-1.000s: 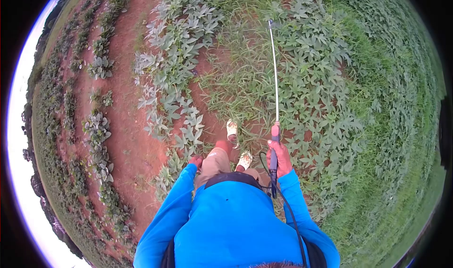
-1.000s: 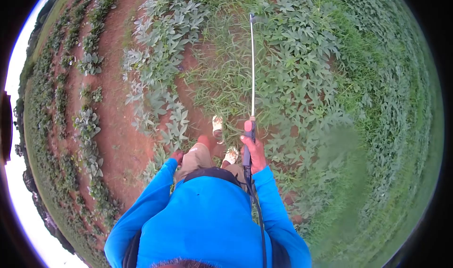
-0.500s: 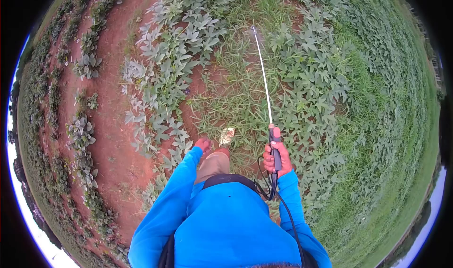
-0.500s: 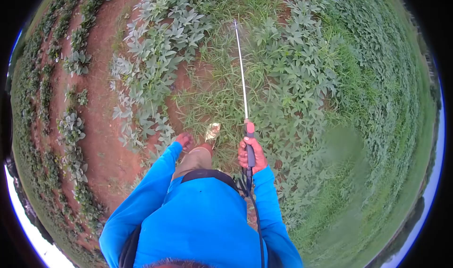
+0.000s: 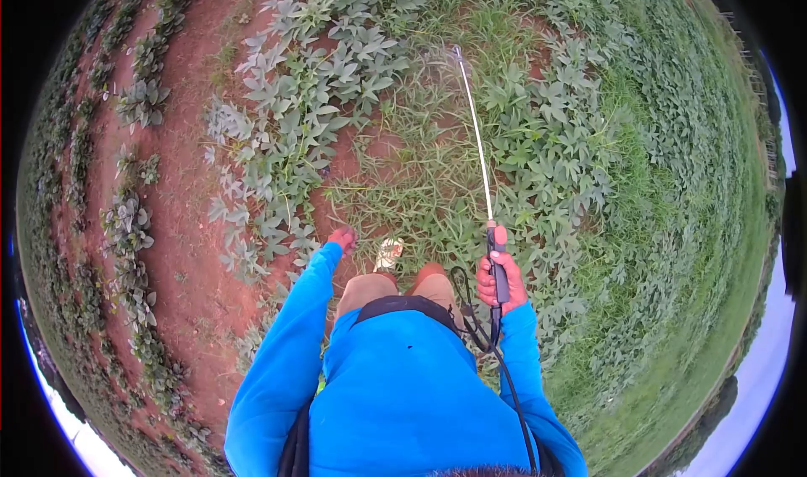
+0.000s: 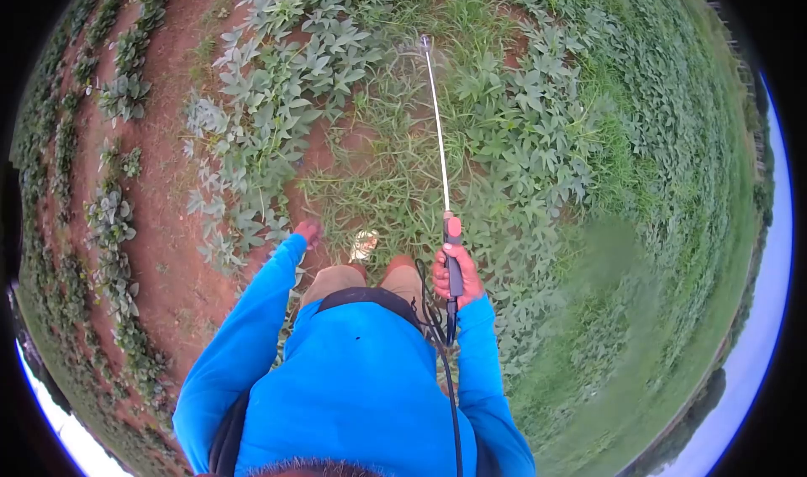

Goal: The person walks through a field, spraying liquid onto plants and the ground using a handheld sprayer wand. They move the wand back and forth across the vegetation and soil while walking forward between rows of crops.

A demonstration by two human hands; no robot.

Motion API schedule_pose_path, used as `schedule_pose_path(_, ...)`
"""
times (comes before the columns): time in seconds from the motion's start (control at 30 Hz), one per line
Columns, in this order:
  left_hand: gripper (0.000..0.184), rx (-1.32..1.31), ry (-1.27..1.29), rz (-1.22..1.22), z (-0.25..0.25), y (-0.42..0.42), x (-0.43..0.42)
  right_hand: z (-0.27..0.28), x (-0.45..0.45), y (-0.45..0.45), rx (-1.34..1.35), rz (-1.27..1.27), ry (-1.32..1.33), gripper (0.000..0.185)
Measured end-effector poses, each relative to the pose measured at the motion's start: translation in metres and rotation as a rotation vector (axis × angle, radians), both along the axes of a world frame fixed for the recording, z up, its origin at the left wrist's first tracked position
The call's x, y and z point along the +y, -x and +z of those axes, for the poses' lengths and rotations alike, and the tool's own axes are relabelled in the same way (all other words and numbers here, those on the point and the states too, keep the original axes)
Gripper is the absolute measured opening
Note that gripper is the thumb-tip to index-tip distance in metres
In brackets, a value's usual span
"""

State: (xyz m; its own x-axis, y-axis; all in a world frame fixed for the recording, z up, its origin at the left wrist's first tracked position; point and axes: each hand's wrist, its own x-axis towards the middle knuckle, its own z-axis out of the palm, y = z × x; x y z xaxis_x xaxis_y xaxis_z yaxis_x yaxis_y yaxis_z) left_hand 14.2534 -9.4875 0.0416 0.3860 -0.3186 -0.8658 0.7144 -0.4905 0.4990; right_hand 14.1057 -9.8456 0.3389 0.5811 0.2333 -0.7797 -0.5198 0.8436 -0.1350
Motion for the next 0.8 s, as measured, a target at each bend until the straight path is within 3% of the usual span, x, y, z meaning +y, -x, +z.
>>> schedule_pose_path(0.17, 0.022, 0.013, -0.135, -0.12, -0.004, 0.014, -0.007, 0.007, -0.014, 0.006, 0.173, -0.104, 0.205, 0.029)
schedule_pose_path(0.33, 0.023, 0.065, -0.085, -0.127, -0.014, 0.017, -0.025, -0.005, -0.035, -0.023, 0.227, -0.143, 0.528, 0.03)
schedule_pose_path(0.47, 0.023, 0.039, -0.117, -0.125, -0.014, -0.007, -0.053, -0.028, -0.066, -0.062, 0.164, -0.151, 0.52, 0.031)
schedule_pose_path(0.6, 0.026, 0.017, -0.134, -0.108, -0.003, -0.065, -0.091, -0.06, -0.11, -0.117, 0.078, -0.108, 0.258, 0.031)
schedule_pose_path(0.67, 0.03, -0.033, -0.159, -0.169, 0.01, -0.093, -0.111, -0.077, -0.132, -0.143, -0.029, -0.049, 0.002, 0.03)
schedule_pose_path(0.8, 0.033, -0.086, -0.2, -0.204, 0.035, -0.16, -0.156, -0.075, -0.169, -0.203, -0.182, -0.009, -0.209, 0.029)
